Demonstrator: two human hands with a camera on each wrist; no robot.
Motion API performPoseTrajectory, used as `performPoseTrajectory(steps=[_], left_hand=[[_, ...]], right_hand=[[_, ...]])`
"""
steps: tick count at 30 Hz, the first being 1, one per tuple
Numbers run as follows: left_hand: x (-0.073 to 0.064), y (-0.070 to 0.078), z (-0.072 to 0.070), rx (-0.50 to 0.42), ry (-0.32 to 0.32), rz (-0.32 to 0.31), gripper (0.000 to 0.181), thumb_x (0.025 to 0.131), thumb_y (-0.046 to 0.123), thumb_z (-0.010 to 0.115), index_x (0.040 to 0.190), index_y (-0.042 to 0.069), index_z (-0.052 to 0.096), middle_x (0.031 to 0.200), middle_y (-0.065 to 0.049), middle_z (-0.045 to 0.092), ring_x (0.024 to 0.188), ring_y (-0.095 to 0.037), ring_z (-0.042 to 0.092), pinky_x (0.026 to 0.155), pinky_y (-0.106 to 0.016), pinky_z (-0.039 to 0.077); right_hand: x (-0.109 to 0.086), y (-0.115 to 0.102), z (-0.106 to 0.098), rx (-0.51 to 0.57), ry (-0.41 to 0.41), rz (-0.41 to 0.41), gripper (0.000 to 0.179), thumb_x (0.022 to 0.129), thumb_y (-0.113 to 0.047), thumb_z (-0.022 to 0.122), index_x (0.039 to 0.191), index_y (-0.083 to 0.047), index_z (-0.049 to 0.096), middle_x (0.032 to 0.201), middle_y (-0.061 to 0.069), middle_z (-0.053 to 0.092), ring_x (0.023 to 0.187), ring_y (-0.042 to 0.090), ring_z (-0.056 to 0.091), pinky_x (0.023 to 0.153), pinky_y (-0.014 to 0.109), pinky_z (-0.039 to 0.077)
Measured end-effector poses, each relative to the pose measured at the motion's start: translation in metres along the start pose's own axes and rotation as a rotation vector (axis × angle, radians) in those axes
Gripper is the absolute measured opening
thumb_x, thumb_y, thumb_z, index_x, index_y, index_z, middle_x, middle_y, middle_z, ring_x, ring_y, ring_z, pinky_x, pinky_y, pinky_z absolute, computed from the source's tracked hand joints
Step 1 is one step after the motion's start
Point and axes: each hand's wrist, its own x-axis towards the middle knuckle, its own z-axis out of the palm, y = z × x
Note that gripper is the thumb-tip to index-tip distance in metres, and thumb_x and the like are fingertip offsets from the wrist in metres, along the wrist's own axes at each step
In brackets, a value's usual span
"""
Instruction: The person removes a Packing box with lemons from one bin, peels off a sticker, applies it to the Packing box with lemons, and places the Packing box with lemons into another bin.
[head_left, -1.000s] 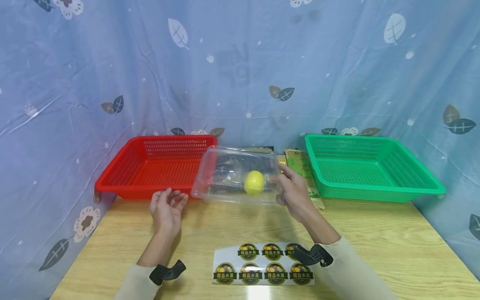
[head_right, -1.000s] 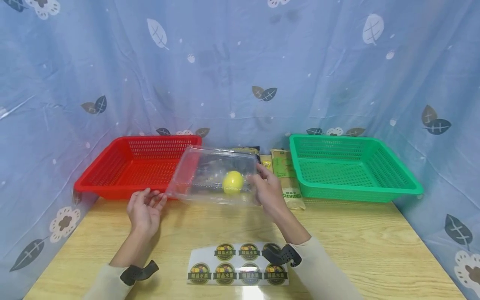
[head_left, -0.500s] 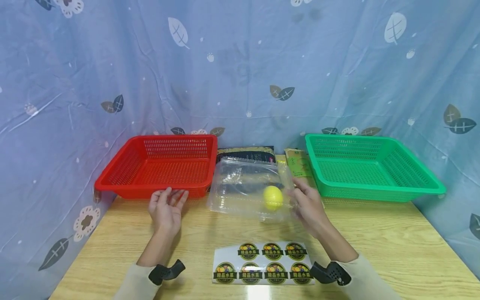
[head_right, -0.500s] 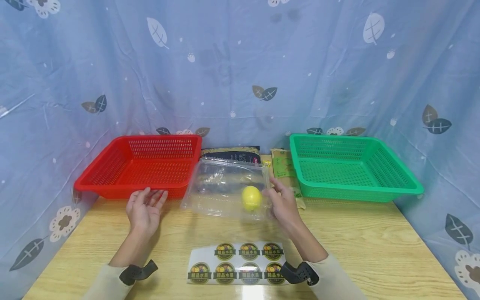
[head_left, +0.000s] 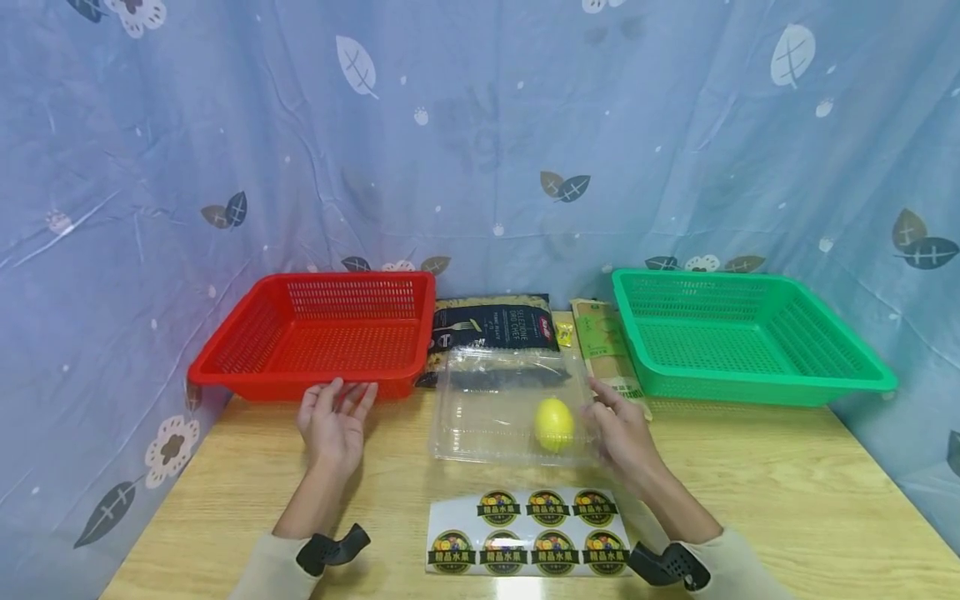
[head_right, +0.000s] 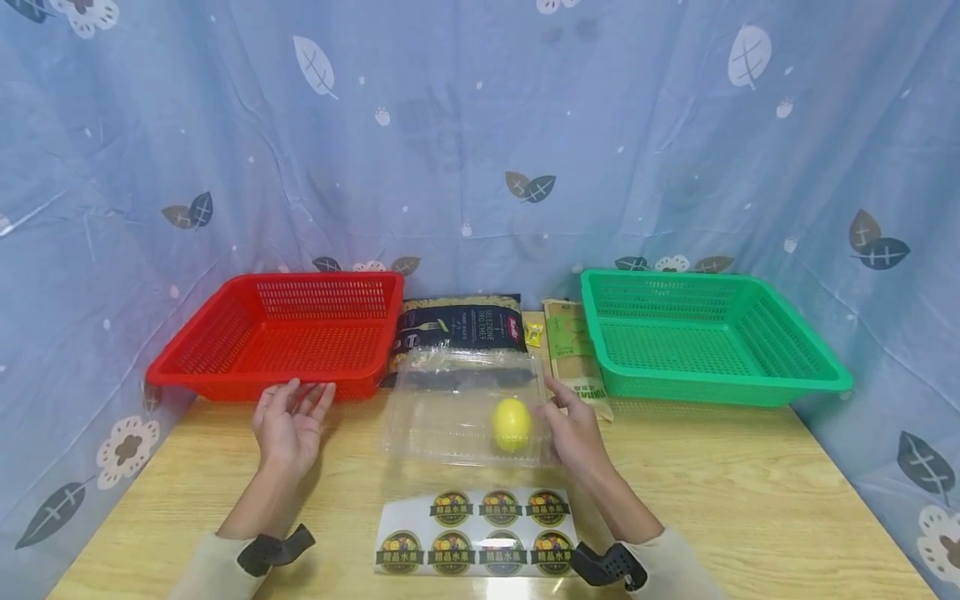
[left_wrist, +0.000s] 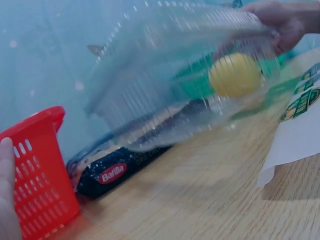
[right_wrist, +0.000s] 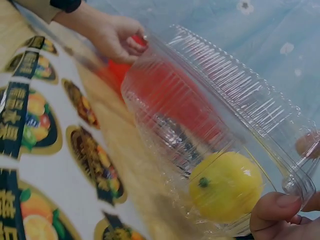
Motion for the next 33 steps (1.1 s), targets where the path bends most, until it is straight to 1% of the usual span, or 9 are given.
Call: performPoseTrajectory(steps=[3,8,11,14,17,23,27,30,33], left_hand=[[0.0,0.0,0.0,0.005,-0.009,0.003,0.015,0.102,0.003,0.056,0.092,0.006,0.046,0.091,-0.012,0.062,0.078,-0.026,0.068,0.083,-0.043,0.061],[-0.001,-0.002,0.0,0.003,-0.009,0.003,0.013,0.102,0.005,0.057,0.094,0.006,0.047,0.091,-0.012,0.062,0.078,-0.027,0.07,0.083,-0.042,0.061],[-0.002,-0.002,0.0,0.002,-0.008,-0.006,0.013,0.102,0.006,0.057,0.094,0.007,0.046,0.09,-0.013,0.063,0.078,-0.027,0.07,0.083,-0.043,0.061],[-0.004,-0.003,0.0,0.021,-0.005,-0.017,0.013,0.103,0.007,0.056,0.095,0.007,0.045,0.088,-0.013,0.063,0.077,-0.027,0.07,0.084,-0.043,0.061],[-0.006,-0.005,0.0,0.056,-0.002,-0.038,0.011,0.104,0.008,0.054,0.097,0.008,0.047,0.087,-0.012,0.064,0.077,-0.025,0.07,0.083,-0.042,0.061],[-0.011,-0.006,0.001,0.137,-0.027,-0.08,0.005,0.106,0.012,0.052,0.103,0.01,0.047,0.09,-0.009,0.066,0.079,-0.022,0.069,0.083,-0.039,0.061],[-0.012,-0.005,-0.001,0.147,-0.036,-0.103,0.005,0.106,0.011,0.051,0.102,0.01,0.048,0.09,-0.009,0.065,0.081,-0.022,0.068,0.084,-0.039,0.061],[-0.012,-0.003,-0.004,0.166,-0.037,-0.132,0.007,0.106,0.009,0.048,0.099,0.01,0.049,0.087,-0.009,0.065,0.079,-0.023,0.066,0.081,-0.037,0.061],[-0.014,-0.003,-0.007,0.226,-0.053,-0.142,0.011,0.105,0.005,0.043,0.097,0.01,0.049,0.082,-0.008,0.064,0.075,-0.022,0.064,0.076,-0.034,0.059]], right_hand=[[0.003,0.008,0.001,-0.033,0.003,-0.003,0.064,0.096,-0.008,0.049,0.158,-0.01,0.033,0.114,0.016,0.053,0.041,0.005,0.029,0.039,0.02,0.03],[0.004,0.015,0.0,-0.075,0.005,-0.011,0.064,0.098,-0.012,0.05,0.159,-0.012,0.032,0.124,0.016,0.045,0.041,0.006,0.029,0.039,0.022,0.031],[0.003,0.015,-0.001,-0.092,0.008,-0.029,0.063,0.098,-0.013,0.051,0.159,-0.013,0.033,0.123,0.015,0.044,0.041,0.007,0.029,0.038,0.023,0.031],[0.003,0.015,-0.001,-0.115,0.01,-0.051,0.062,0.098,-0.013,0.053,0.158,-0.011,0.034,0.116,0.014,0.043,0.042,0.007,0.031,0.039,0.023,0.033],[0.002,0.015,-0.002,-0.131,0.002,-0.06,0.062,0.099,-0.013,0.054,0.157,-0.01,0.035,0.114,0.015,0.044,0.044,0.007,0.034,0.039,0.023,0.035],[0.001,0.013,-0.005,-0.155,-0.034,-0.056,0.064,0.1,-0.017,0.056,0.158,-0.01,0.032,0.128,0.018,0.042,0.046,0.007,0.037,0.042,0.023,0.038],[0.0,0.013,-0.006,-0.178,-0.038,-0.058,0.063,0.1,-0.017,0.056,0.158,-0.01,0.033,0.13,0.019,0.043,0.046,0.007,0.036,0.042,0.023,0.038],[-0.001,0.012,-0.005,-0.231,-0.018,-0.067,0.061,0.1,-0.018,0.057,0.157,-0.01,0.036,0.124,0.019,0.047,0.047,0.008,0.039,0.041,0.024,0.04],[-0.002,0.01,-0.004,-0.307,0.014,-0.077,0.06,0.1,-0.021,0.059,0.155,-0.01,0.037,0.118,0.018,0.05,0.051,0.012,0.044,0.043,0.027,0.043]])
